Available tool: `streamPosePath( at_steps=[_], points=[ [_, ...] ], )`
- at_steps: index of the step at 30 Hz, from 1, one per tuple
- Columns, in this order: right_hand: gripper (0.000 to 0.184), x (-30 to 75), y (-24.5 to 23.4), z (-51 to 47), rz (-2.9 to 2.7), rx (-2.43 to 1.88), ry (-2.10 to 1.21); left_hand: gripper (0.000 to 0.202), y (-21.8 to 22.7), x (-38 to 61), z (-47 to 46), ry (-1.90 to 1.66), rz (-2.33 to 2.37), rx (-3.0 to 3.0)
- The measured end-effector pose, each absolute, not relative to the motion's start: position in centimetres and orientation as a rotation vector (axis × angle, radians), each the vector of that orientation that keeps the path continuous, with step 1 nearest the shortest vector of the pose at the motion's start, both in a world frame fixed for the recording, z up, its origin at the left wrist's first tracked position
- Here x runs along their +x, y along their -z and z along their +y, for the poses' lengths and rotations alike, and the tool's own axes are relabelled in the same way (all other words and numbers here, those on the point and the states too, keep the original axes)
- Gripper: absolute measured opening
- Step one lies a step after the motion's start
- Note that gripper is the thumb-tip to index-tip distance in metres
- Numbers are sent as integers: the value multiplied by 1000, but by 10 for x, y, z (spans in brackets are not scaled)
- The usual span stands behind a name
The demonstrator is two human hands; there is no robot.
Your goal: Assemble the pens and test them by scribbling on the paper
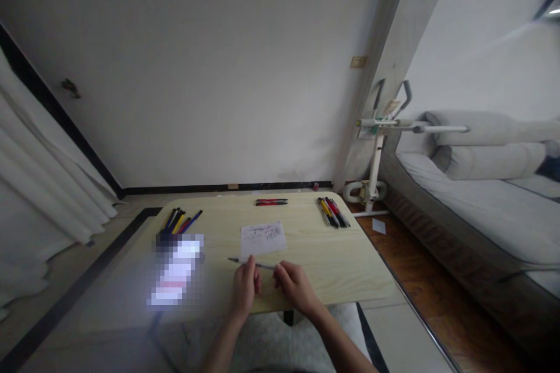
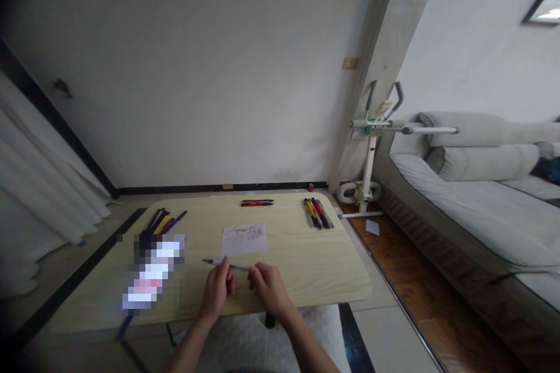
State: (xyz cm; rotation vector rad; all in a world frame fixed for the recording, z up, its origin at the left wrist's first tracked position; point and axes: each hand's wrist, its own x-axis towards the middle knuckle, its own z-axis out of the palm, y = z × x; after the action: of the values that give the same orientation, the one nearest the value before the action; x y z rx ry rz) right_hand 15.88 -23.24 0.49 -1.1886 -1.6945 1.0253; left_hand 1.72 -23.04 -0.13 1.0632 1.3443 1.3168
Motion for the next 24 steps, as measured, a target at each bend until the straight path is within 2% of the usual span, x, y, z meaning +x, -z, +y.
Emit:
streamPosePath(
  at_steps=[12, 24],
  points=[
    [35, 162, -5, -231, -1776, -1161, -923, 49, 0, 17, -230, -1306, 1350, 1083],
    [29, 160, -4, -232, -1713, -1209, -993, 48, 0, 17, -230, -1326, 1326, 1029]
  ],
)
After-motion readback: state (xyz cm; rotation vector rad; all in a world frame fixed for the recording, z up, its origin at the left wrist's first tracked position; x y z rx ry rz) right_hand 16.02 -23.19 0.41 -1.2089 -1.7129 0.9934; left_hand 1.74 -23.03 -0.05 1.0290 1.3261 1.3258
